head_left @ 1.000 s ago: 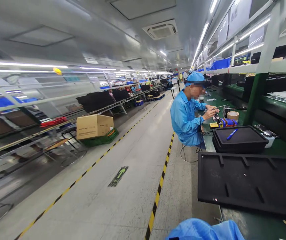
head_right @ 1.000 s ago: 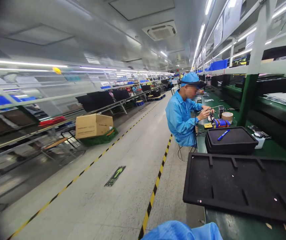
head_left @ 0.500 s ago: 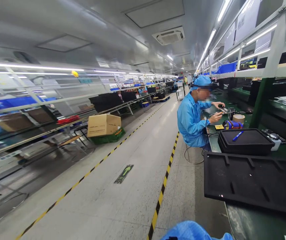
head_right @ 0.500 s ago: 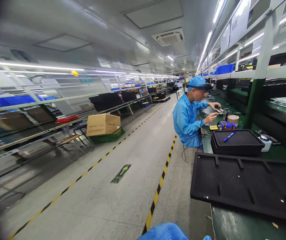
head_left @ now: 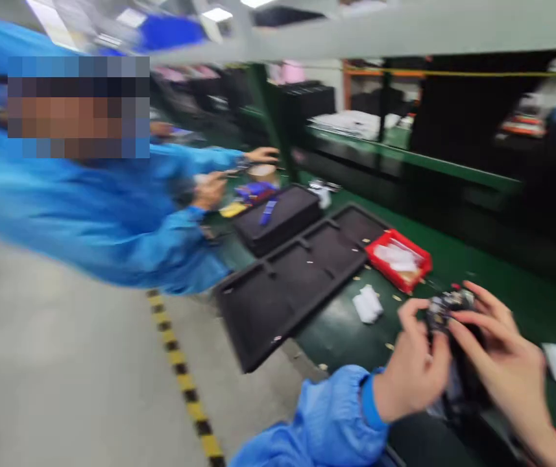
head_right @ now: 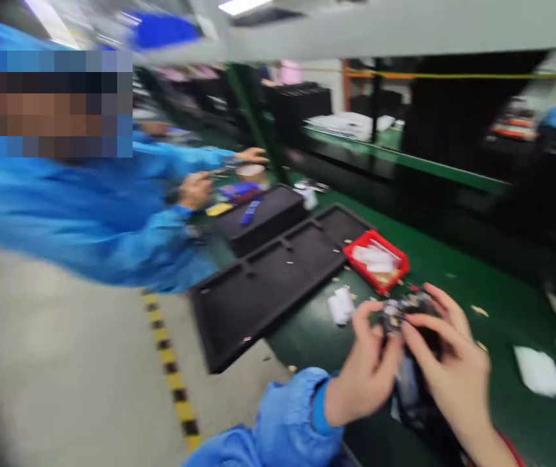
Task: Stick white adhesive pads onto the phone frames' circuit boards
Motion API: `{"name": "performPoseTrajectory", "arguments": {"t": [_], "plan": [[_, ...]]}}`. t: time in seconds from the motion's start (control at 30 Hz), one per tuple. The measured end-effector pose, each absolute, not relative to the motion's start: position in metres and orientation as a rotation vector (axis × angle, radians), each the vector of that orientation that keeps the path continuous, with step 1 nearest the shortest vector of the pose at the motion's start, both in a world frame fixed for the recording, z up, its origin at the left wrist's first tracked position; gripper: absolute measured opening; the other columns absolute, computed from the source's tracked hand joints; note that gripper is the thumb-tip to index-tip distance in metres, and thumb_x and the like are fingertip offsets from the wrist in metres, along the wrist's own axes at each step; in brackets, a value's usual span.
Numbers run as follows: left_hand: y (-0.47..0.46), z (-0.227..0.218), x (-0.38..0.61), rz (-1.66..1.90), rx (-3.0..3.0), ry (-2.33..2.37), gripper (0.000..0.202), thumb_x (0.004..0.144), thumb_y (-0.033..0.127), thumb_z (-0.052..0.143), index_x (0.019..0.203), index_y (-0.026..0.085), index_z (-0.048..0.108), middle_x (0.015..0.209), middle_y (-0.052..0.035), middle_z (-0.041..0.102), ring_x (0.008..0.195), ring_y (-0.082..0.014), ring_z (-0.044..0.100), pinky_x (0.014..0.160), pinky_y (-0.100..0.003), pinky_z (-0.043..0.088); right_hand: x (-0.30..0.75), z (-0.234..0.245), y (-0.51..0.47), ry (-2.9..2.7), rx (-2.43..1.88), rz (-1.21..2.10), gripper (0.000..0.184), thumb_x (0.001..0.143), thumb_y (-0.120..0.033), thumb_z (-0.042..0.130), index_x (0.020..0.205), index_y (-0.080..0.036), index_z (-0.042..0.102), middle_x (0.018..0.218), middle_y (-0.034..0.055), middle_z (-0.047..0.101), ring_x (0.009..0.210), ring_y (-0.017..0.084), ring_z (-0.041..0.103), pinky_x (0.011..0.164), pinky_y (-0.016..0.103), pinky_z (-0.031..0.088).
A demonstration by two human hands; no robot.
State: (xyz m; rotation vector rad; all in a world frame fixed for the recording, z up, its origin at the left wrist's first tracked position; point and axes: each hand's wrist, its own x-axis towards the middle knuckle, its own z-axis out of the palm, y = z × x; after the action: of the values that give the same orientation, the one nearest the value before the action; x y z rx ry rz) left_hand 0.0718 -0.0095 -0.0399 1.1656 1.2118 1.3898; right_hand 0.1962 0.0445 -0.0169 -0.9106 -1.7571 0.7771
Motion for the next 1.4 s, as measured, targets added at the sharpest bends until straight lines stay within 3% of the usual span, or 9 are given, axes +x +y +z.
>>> {"name": "performPoseTrajectory", "arguments": {"t": [0.07,0.13,0.27,0.53,0.77,0.97,1.1,1.27,1.4], "plan": [[-0.01,-0.046,0.068,1.479,1.181,1.265,0.02,0.104,0.029,0.042,0.122,0.023,0.037,0.11,-0.0095,0.064,0.095,-0.0202,0.065,0.089,-0.039,0.051,0.196,-0.014,0.043,-1.739,-0.992,0.831,0.003,0.086,-0.029,0.075,0.085,-0.026,0.075,0.142,0.0069,0.06,0.128,0.028,0.061,0.108,0.044,0.05],[-0.013,-0.046,0.064,1.475,1.234,1.27,0.005,0.103,0.027,0.044,0.107,0.024,0.043,0.094,-0.0027,0.059,0.078,-0.0159,0.059,0.075,-0.031,0.047,0.19,-0.01,0.043,-1.715,-1.012,0.857,0.005,0.086,-0.026,0.074,0.082,-0.026,0.075,0.142,0.0063,0.06,0.131,0.028,0.06,0.108,0.044,0.051],[-0.018,-0.035,0.06,1.459,1.32,1.198,0.008,0.104,0.027,0.042,0.1,0.023,0.048,0.081,0.0026,0.055,0.068,-0.0129,0.053,0.067,-0.027,0.041,0.181,0.001,0.037,-1.716,-1.0,0.853,0.007,0.086,-0.024,0.073,0.081,-0.027,0.077,0.144,0.0057,0.058,0.133,0.029,0.058,0.112,0.047,0.047],[-0.011,-0.029,0.058,1.556,1.362,1.215,0.019,0.107,0.027,0.037,0.097,0.023,0.052,0.078,0.0031,0.06,0.065,-0.012,0.057,0.063,-0.024,0.043,0.185,0.003,0.034,-1.809,-0.958,0.839,0.013,0.089,-0.02,0.07,0.087,-0.027,0.08,0.145,0.0068,0.057,0.136,0.03,0.056,0.116,0.049,0.045],[-0.016,-0.026,0.059,1.593,1.515,1.214,0.018,0.106,0.021,0.038,0.104,0.022,0.055,0.085,0.0011,0.065,0.069,-0.0121,0.061,0.065,-0.024,0.045,0.187,0.008,0.038,-1.786,-0.938,0.893,0.008,0.087,-0.02,0.073,0.088,-0.025,0.078,0.145,0.0074,0.058,0.134,0.027,0.058,0.111,0.04,0.05],[-0.02,-0.024,0.057,1.605,1.628,1.241,0.016,0.105,0.017,0.04,0.105,0.023,0.055,0.084,0.0016,0.064,0.069,-0.0124,0.061,0.065,-0.023,0.047,0.191,0.018,0.04,-1.913,-0.892,0.934,0.005,0.089,-0.021,0.072,0.085,-0.023,0.07,0.152,0.0086,0.049,0.142,0.027,0.05,0.117,0.044,0.043],[-0.021,-0.023,0.055,1.605,1.681,1.244,0.016,0.104,0.016,0.04,0.105,0.024,0.054,0.083,0.0027,0.062,0.066,-0.0115,0.06,0.063,-0.022,0.046,0.193,0.026,0.039,-2.054,-0.819,0.861,0.005,0.094,-0.02,0.064,0.089,-0.023,0.063,0.155,0.0102,0.043,0.144,0.028,0.045,0.115,0.045,0.044],[-0.022,-0.021,0.055,1.601,1.687,1.24,0.016,0.105,0.017,0.039,0.106,0.024,0.053,0.082,0.003,0.062,0.063,-0.0107,0.059,0.061,-0.023,0.045,0.19,0.026,0.037,-2.186,-0.75,0.619,0.008,0.096,-0.015,0.055,0.094,-0.023,0.054,0.143,0.0153,0.044,0.135,0.028,0.049,0.108,0.048,0.048],[-0.021,-0.025,0.054,1.594,1.55,1.187,0.014,0.105,0.024,0.04,0.102,0.024,0.053,0.078,0.0035,0.057,0.061,-0.0114,0.053,0.059,-0.024,0.041,0.194,0.024,0.035,-2.16,-0.673,0.603,0.011,0.091,-0.013,0.055,0.09,-0.023,0.051,0.133,0.0128,0.047,0.129,0.028,0.05,0.106,0.048,0.048]]}}
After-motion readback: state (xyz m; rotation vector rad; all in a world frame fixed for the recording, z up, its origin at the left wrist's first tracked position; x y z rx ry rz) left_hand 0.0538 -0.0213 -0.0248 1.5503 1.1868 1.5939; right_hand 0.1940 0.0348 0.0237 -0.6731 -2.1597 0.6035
